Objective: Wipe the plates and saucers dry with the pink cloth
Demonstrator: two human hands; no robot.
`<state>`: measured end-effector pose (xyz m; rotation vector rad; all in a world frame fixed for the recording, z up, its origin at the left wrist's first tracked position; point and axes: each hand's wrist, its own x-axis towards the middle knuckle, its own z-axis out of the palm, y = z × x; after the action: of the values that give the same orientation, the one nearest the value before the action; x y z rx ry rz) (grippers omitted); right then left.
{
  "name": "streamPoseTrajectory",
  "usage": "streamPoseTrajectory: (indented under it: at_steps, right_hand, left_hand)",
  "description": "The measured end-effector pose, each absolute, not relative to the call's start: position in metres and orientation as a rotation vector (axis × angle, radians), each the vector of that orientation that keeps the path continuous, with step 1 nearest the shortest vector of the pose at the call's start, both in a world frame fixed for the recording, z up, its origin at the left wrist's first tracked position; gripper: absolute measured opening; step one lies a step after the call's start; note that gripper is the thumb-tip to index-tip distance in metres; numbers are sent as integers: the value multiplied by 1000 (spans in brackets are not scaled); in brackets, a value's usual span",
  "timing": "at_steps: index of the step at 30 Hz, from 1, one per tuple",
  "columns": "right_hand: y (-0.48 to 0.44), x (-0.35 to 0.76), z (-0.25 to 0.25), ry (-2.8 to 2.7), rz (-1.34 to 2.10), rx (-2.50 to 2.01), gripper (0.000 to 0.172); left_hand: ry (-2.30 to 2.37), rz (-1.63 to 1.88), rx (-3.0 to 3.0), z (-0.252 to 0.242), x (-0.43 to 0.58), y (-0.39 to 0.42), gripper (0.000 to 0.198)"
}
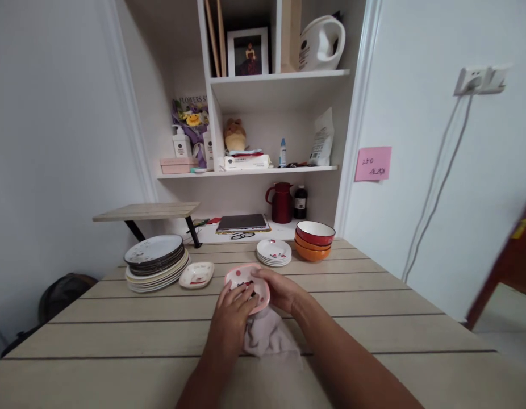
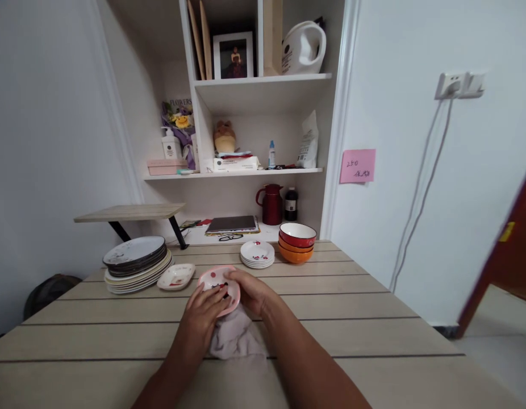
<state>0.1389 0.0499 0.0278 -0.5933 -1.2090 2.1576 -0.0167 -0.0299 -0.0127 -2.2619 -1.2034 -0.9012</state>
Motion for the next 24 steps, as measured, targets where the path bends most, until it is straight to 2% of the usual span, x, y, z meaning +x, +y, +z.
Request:
streamPoseTrajectory:
  at_steps: [2,6,8,13,18,20,22,24]
  right_hand:
    - [48,137,25,-1113,2260,-520,34]
    - [39,130,19,-917,2278,-145,58]
    - [34,125,17,-864,2265,-53,63]
    - [33,113,19,-740,2158,-173,52]
    - [51,127,27,-545,1982,-236,43]
    - [61,139,28,-519,1926,-259,42]
    - [68,148,27,-510,1883,-254,40]
    - [72,152,24,-470,1850,-272,38]
  left_hand:
    - [-1199,-903,-2268,-13,-15,-30,39]
    - [-1171,-930,-2228,-10,-17,-32,41]
    - [-1153,-943,-2237,-8,-18,-32,41]
    - [-1349,-1016,-2178,-11,-15,-30,39]
    - [-1614,-1368,-1911,-8,-15,-42,44]
    - [-1656,-1458,-1914,-7,-15,-53,39]
    - [-1600,-1353,-2195,-9,-12,-65,36]
    - [-1470,-1111,-2519,-13,-6,-75,53]
